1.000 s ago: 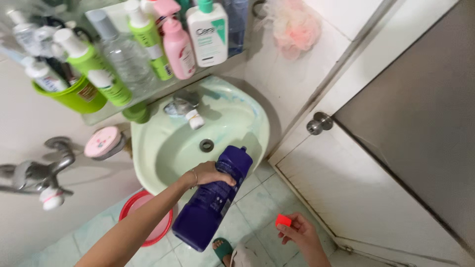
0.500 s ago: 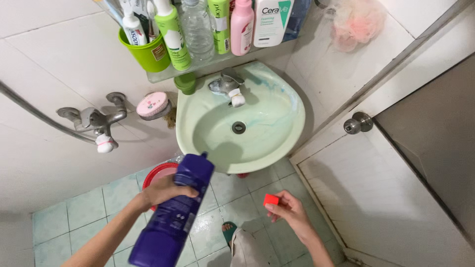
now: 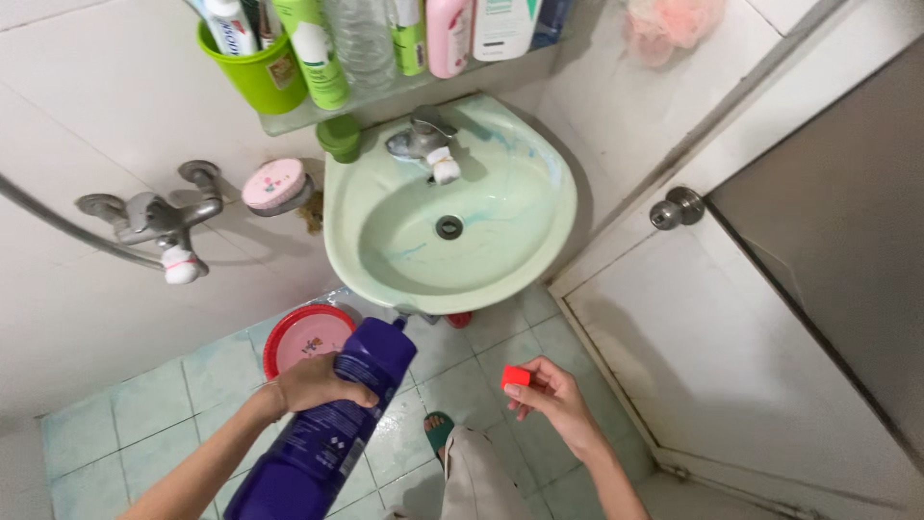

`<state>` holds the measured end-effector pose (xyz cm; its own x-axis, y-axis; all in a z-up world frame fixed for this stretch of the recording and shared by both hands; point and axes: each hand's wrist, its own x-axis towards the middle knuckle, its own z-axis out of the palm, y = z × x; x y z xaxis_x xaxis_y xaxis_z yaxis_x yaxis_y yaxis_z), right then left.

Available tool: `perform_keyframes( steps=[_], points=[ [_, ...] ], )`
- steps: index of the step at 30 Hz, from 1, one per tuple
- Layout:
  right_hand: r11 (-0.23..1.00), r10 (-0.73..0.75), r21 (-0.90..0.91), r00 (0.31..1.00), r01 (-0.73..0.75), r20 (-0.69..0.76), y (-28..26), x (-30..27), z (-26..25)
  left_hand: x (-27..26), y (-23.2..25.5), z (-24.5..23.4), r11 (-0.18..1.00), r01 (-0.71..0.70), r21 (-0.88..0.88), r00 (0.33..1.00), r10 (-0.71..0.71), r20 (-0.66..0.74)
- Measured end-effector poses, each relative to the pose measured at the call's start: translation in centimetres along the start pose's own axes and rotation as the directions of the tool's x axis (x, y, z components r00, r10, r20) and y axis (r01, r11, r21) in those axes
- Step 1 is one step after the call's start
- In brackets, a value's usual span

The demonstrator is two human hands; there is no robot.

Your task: The person pours blue liquid from a purple bottle into the toilet bowl, then uses a red toilet brush to scrub the interior surfaces. The person repeatedly moves around the toilet, pours more liquid, and scrubs different areas of the bowl.

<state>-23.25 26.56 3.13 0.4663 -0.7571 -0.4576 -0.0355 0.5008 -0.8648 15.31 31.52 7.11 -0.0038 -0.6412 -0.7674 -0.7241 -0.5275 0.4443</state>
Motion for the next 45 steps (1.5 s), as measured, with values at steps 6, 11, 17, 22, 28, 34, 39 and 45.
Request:
perform_keyframes(
  steps=[6, 11, 17, 22, 28, 34, 39, 45],
  points=[
    [1.000, 0.006, -0.018, 0.988, -0.009, -0.154, 1.0, -2.8, -3.1, 4.4, 5.8, 3.5, 0.998, -0.015, 0.068, 0.992, 0.006, 0.123],
    [1.000, 0.005, 0.002, 0.959, -0.005, -0.284, 1.9, -5.5, -5.2, 8.1, 10.9, 5.0, 0.973, -0.225, 0.051, 0.970, 0.218, 0.112],
    [0.995, 0.098, 0.048, 0.903, -0.086, -0.418, 2.6, -7.1, -6.5, 12.6, 15.9, 5.6, 0.979, -0.191, -0.078, 0.968, 0.201, 0.148],
    [0.998, 0.058, 0.058, 0.902, -0.037, -0.427, 2.5, -7.5, -6.5, 13.9, 16.1, 5.1, 0.892, -0.358, -0.278, 0.922, 0.385, 0.048],
    [0.996, -0.088, -0.029, 0.952, 0.083, -0.292, 0.2, -4.7, -6.1, 10.6, 14.6, 5.0, 0.827, -0.484, -0.285, 0.875, 0.467, -0.132],
    [0.895, -0.342, -0.330, 0.937, 0.301, -0.073, -8.4, 0.6, -5.1, 3.1, 12.1, 5.4, 0.884, -0.468, 0.010, 0.838, 0.447, -0.314],
    [0.805, -0.232, -0.473, 0.923, 0.359, 0.307, -15.8, 2.2, -0.3, -1.7, 8.7, 7.1, 0.896, -0.440, 0.059, 0.794, 0.418, -0.441],
    [0.526, -0.078, -0.648, 0.790, 0.550, 0.607, -18.0, 2.7, 6.9, -6.6, 4.6, 9.1, 0.921, -0.387, 0.053, 0.770, 0.354, -0.531]
  ],
)
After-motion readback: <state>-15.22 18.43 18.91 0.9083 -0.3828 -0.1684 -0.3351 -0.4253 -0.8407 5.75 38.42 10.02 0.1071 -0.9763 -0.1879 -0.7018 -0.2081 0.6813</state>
